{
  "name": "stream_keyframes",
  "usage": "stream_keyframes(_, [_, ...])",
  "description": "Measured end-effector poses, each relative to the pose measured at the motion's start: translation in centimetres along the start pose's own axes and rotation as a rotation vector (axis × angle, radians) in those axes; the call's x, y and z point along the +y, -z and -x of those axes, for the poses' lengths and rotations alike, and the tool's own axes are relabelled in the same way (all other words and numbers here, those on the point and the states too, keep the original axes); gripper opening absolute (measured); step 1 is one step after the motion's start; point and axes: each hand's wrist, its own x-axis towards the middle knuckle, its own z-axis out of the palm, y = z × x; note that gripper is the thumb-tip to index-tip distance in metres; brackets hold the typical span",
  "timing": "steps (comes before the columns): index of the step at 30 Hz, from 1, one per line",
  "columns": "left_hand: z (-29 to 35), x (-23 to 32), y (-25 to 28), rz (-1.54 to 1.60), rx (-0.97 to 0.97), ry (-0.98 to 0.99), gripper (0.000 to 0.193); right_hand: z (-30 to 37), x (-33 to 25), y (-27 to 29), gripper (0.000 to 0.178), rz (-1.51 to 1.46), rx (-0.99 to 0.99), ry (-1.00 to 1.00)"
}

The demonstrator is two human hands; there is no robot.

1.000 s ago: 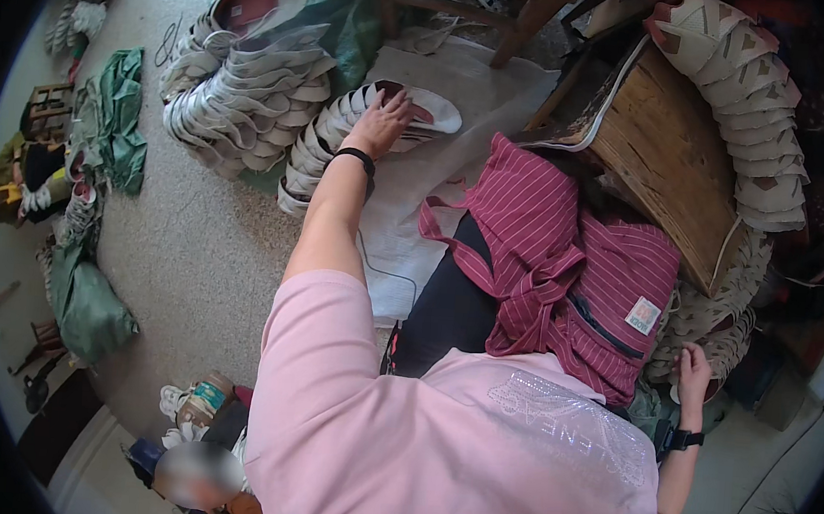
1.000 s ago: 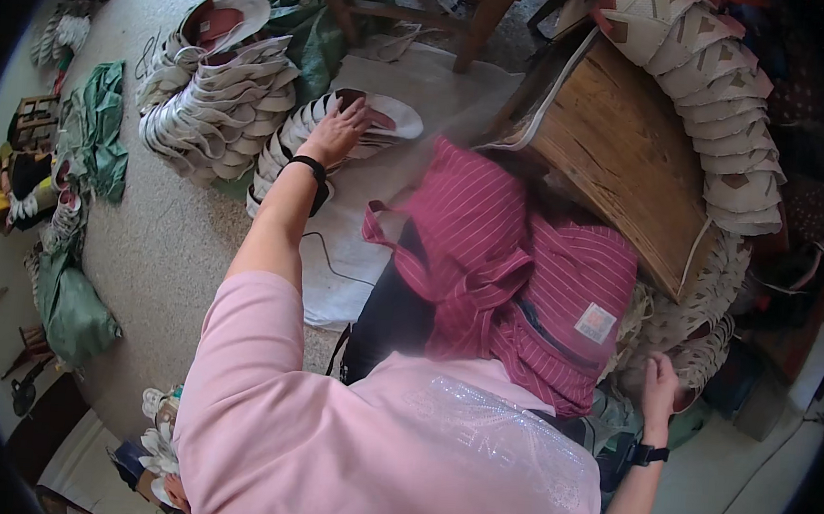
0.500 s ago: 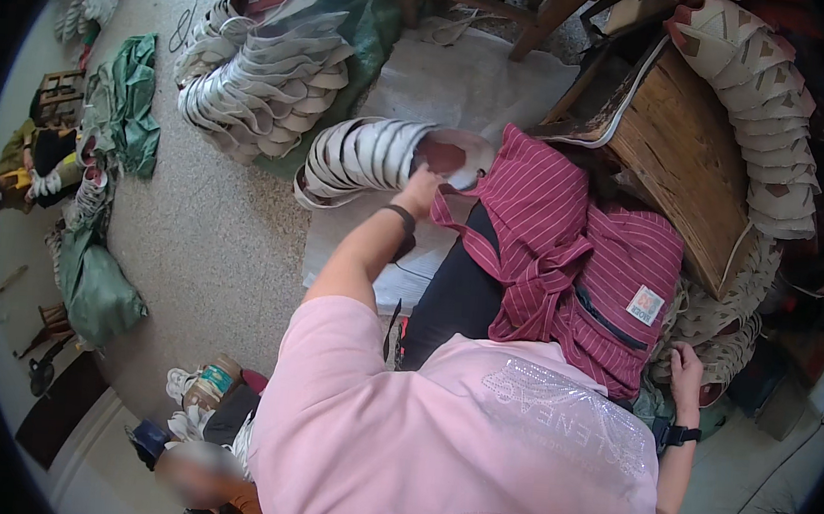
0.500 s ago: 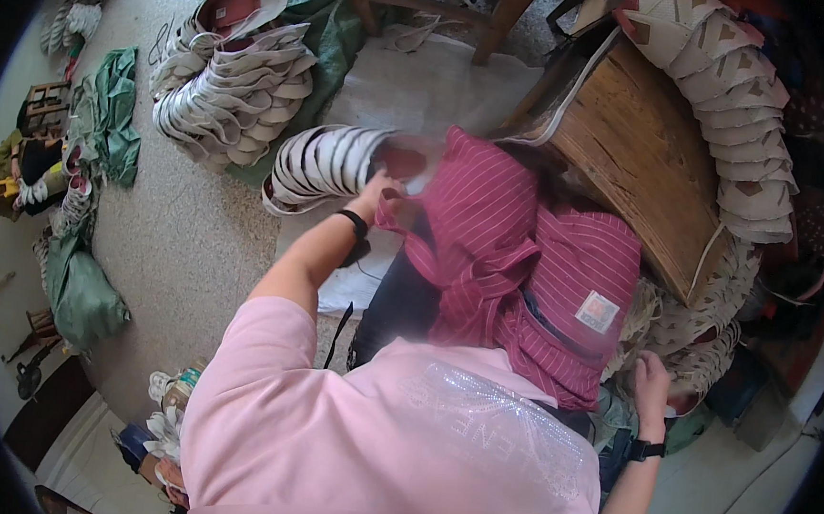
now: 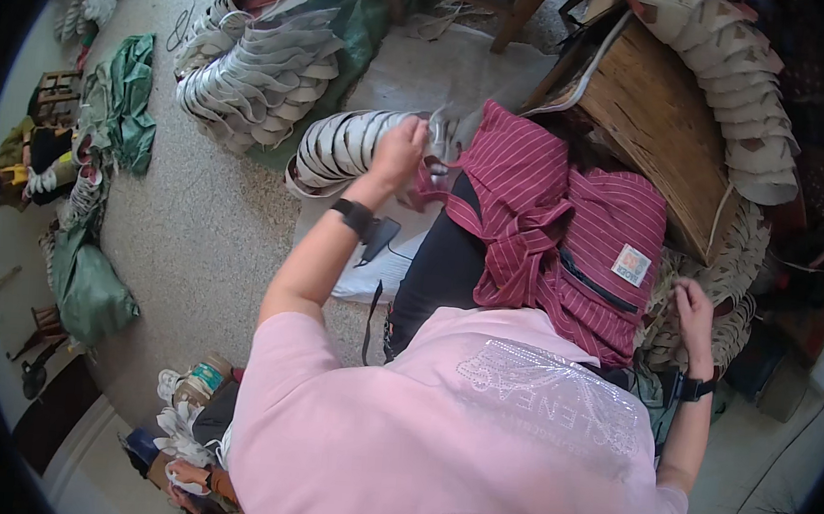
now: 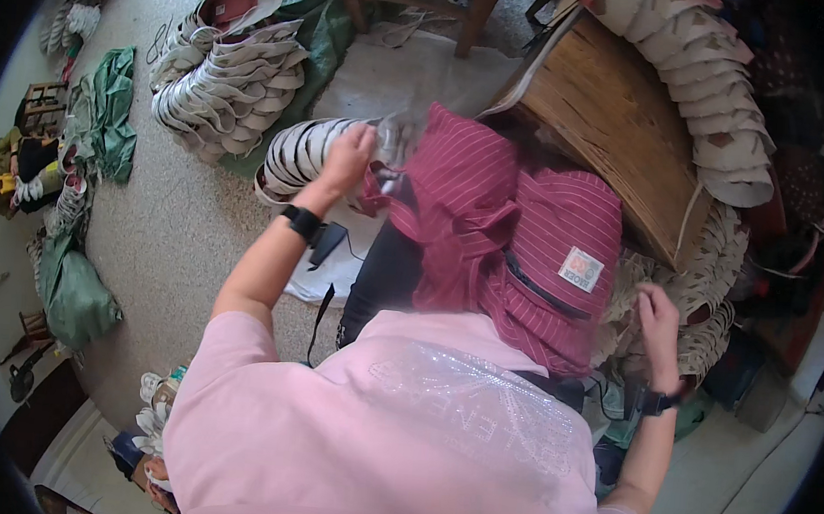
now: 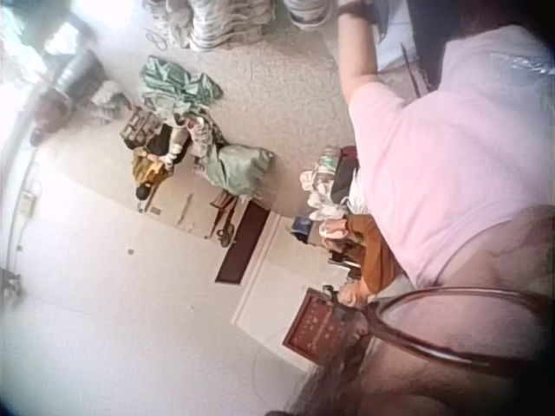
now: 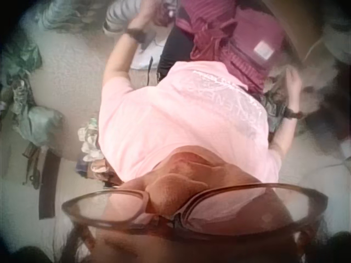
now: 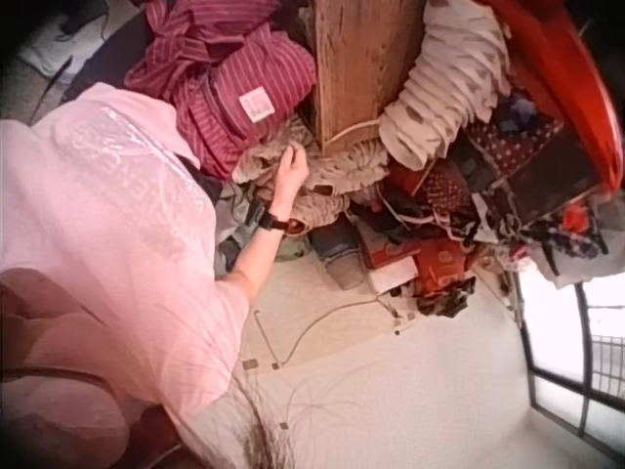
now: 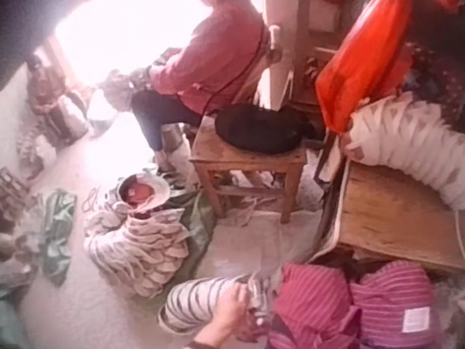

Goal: Lacing a white and pink sneaker in a workshop environment.

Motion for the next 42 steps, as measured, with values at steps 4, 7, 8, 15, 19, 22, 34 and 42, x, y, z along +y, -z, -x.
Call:
stream_keyframes(4, [-3.0,11.0,6.3,-0.126,-0.025,-0.356,0.022,-2.4,-8.4,-0.3,0.015,0.055,0.151,0.297])
stream_keyframes(7, [-3.8,19.4,10.3,-0.147,-0.155,-0.528,0.022,-3.6,-14.6,-1.8,0.018,0.07,0.186,0.651])
stream_keyframes(8, [-3.9,22.1,11.3,-0.159,-0.182,-0.664,0.022,-3.6,-17.1,-2.5,0.024,0.079,0.26,0.799])
stream_keyframes(15, [-3.1,35.3,11.8,-0.333,-0.491,-1.015,0.017,-4.1,-24.7,-5.4,0.063,0.14,0.379,1.21])
stream_keyframes(19, [-3.0,40.2,11.4,-0.362,-0.438,-1.18,0.012,-4.5,-23.1,-6.2,0.05,-0.619,-0.242,0.749])
stream_keyframes(22, [-2.6,41.6,9.2,0.054,-0.227,-1.518,0.011,-2.8,-21.0,-4.4,0.04,-0.848,-0.135,0.664])
stream_keyframes(34, [-0.7,28.5,-6.8,0.443,-0.387,-0.53,0.029,4.2,-5.5,-5.1,0.043,-1.747,-0.29,-0.065])
stream_keyframes(42, [2.6,29.7,-14.0,0.416,-0.51,-0.644,0.064,2.7,-2.8,-2.1,0.04,-0.971,-0.309,-0.233])
